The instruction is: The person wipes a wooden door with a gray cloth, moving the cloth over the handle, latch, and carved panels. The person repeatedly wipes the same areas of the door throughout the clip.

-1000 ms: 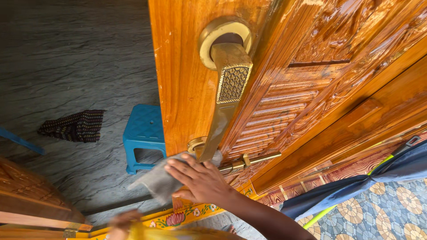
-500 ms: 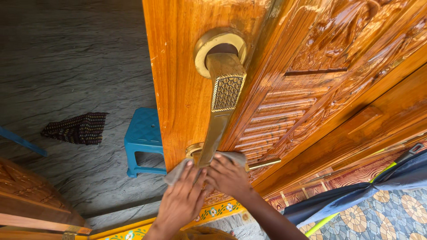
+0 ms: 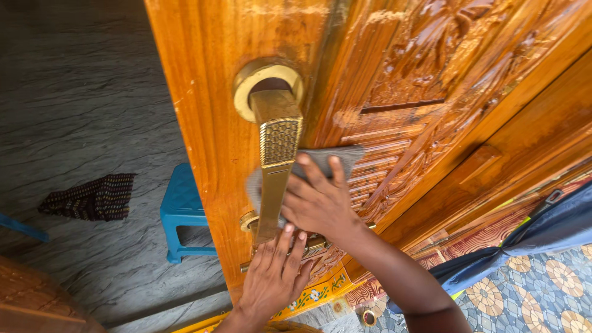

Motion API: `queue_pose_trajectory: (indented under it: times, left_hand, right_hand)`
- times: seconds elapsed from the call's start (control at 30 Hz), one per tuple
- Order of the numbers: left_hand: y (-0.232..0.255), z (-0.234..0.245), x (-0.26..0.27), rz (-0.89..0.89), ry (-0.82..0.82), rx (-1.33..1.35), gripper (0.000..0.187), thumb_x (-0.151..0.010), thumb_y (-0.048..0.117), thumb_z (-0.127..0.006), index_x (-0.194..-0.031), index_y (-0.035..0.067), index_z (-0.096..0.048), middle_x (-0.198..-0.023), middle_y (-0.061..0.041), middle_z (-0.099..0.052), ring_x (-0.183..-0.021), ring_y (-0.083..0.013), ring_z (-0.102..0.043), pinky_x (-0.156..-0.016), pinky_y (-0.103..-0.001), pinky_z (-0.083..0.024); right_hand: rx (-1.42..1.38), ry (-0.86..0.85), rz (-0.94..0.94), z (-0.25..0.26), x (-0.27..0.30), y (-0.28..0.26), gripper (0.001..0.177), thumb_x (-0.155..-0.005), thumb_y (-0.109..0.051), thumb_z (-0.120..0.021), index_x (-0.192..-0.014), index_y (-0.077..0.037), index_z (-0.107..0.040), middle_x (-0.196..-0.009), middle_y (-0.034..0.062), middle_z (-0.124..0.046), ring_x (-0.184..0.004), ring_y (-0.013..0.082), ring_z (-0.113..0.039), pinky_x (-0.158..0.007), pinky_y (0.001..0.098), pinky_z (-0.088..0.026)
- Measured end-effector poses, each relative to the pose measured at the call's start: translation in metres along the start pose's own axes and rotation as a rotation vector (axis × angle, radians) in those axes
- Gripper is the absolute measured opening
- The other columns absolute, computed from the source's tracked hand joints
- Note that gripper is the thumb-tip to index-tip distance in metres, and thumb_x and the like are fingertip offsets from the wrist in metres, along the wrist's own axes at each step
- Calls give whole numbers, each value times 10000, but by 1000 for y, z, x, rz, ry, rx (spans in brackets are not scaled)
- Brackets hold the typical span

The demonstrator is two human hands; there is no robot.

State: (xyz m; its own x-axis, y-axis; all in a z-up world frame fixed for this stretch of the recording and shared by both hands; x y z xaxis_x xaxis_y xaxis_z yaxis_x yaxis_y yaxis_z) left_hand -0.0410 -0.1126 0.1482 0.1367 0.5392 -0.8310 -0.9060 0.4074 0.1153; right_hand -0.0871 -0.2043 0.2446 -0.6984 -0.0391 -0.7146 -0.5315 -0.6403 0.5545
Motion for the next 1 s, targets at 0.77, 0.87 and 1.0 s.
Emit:
queue_pose_trajectory:
  times: [0.77, 0.87, 1.0]
  left_hand:
    - [46, -70, -154, 123, 4, -294, 737, -1046, 591, -534, -1585, 93, -478, -1626, -238, -411, -1452, -457, -287, -1232, -585, -107]
    - [69, -104, -174, 78, 89, -402, 795, -1092, 693, -460, -1649, 128, -417, -1642, -215, -345, -1504, -472, -179, -1237, -592, 23]
    - [108, -137, -209, 11, 86, -522, 770, -1063, 712, -377, -1647, 209, -394, -1686, -133, -342, -1564, -390, -144, -1229, -570, 34]
  right_hand:
    - [21, -6, -77, 2, 90, 158, 614, -1067, -764, -390, -1615, -492, -333, -1721, -116, -224, -1624, 249, -62, -1321, 549, 45]
    - [1, 37, -120, 3, 121, 197, 634, -1057, -769, -390, -1611, -467, -334, -1743, -94, -184, -1636, 270, -48, -1318, 560, 53]
    - [41, 60, -230, 4, 158, 247, 760, -1017, -751, -375, -1664, -360, -303, -1753, 31, -85, -1594, 343, -3, -1280, 584, 49]
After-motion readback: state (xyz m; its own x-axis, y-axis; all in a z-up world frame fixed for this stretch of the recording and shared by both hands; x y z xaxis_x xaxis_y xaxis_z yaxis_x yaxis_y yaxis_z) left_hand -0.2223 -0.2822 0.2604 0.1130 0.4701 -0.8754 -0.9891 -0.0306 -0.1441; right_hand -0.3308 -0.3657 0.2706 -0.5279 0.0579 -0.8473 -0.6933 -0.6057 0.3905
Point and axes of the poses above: each hand's wrist, its own x-axis away from the middle knuckle, its own z-axis out of the back of the hand, y = z × x, the point moved 8 cm from there along -x, towards the middle knuckle
